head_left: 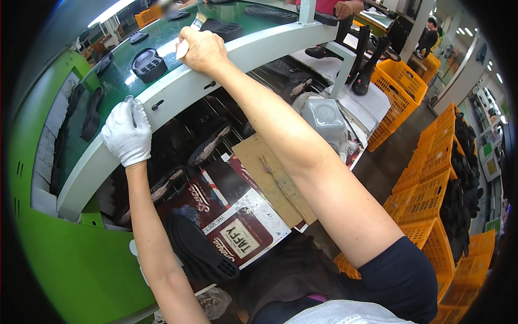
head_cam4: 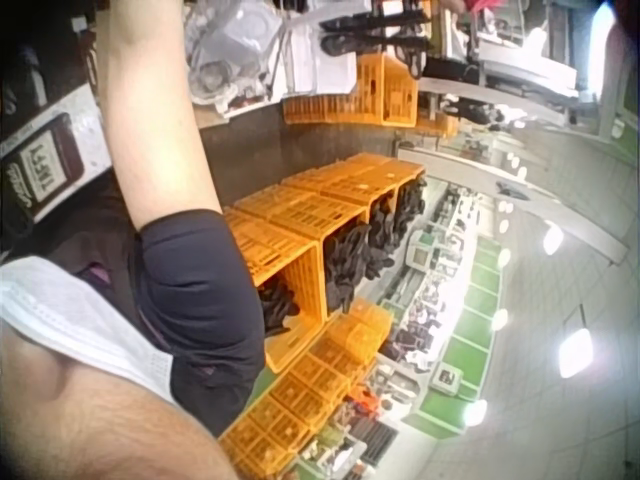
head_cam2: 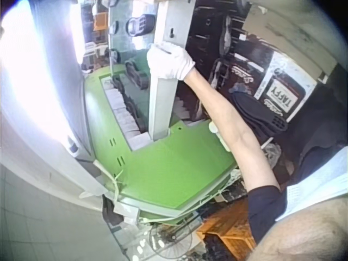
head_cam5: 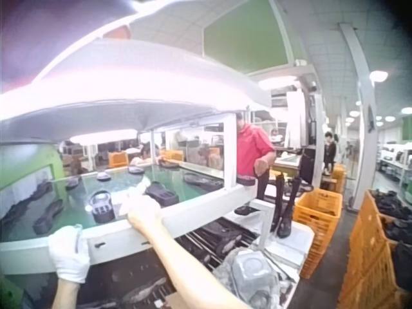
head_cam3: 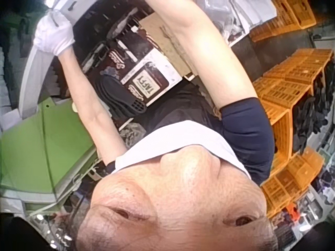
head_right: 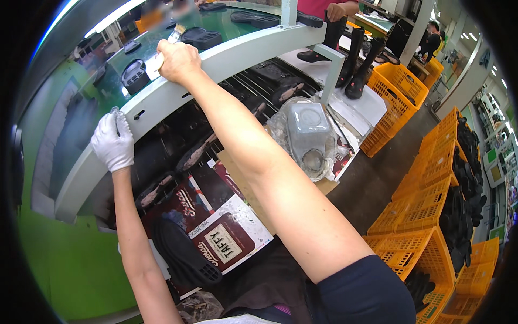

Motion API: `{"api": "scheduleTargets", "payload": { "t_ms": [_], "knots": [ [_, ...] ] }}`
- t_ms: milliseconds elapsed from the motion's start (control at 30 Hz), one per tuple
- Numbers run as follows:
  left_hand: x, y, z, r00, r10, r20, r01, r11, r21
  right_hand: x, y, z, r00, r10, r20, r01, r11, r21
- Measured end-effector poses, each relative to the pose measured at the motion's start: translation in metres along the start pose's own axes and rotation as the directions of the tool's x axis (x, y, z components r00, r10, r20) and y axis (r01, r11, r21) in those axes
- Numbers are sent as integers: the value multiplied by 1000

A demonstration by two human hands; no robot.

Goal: The person applies adhesive to shoe soles using a brush and moves the soles by hand between the worktable and the conveyor belt.

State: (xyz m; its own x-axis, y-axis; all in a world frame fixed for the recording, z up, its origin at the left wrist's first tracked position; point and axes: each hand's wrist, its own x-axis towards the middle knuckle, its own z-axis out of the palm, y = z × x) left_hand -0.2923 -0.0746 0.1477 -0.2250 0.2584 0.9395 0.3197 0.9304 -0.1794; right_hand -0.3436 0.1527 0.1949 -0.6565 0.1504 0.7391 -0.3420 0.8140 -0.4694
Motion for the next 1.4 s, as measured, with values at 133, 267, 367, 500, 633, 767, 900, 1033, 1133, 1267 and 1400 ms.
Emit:
{"api": "scheduleTargets", "payload": {
  "t_ms": [133,267,367,500,633,767,900,1033,1133,1267,1400],
  "knots": [
    [2,4,0,1000,5,-20,-5,1000,-7,1,2,0,1000,-15,-20,15,1000,-8],
    [3,3,0,1000,10,-28,-10,1000,-6,3,4,1,999,-24,-37,24,1000,2],
    [2,0,-1,1000,17,-26,-17,1000,-2,3,1,4,1000,-14,-21,14,1000,-5],
    [2,3,-1,999,17,-34,-17,1000,9,2,3,5,999,-23,-30,24,1000,7],
    [4,3,-2,999,27,-31,-26,1000,14,3,5,7,998,-45,-41,45,999,-2],
    [5,7,1,997,67,-49,-67,998,7,3,8,3,990,-126,-55,126,992,-17],
    [5,2,-1,997,80,-12,-80,996,28,3,3,2,990,-144,4,144,990,7],
    [3,1,-3,990,137,34,-137,990,-17,3,13,1,955,-293,37,291,955,57],
    [3,0,-1,987,156,27,-156,988,-12,21,43,-22,860,-510,-2,508,859,-63],
    [5,-6,-2,986,164,38,-164,986,-12,83,88,-83,933,-205,297,326,830,-453],
    [5,-7,0,988,151,42,-151,988,-21,120,161,-105,940,-1,340,209,789,-577]
  ]
}}
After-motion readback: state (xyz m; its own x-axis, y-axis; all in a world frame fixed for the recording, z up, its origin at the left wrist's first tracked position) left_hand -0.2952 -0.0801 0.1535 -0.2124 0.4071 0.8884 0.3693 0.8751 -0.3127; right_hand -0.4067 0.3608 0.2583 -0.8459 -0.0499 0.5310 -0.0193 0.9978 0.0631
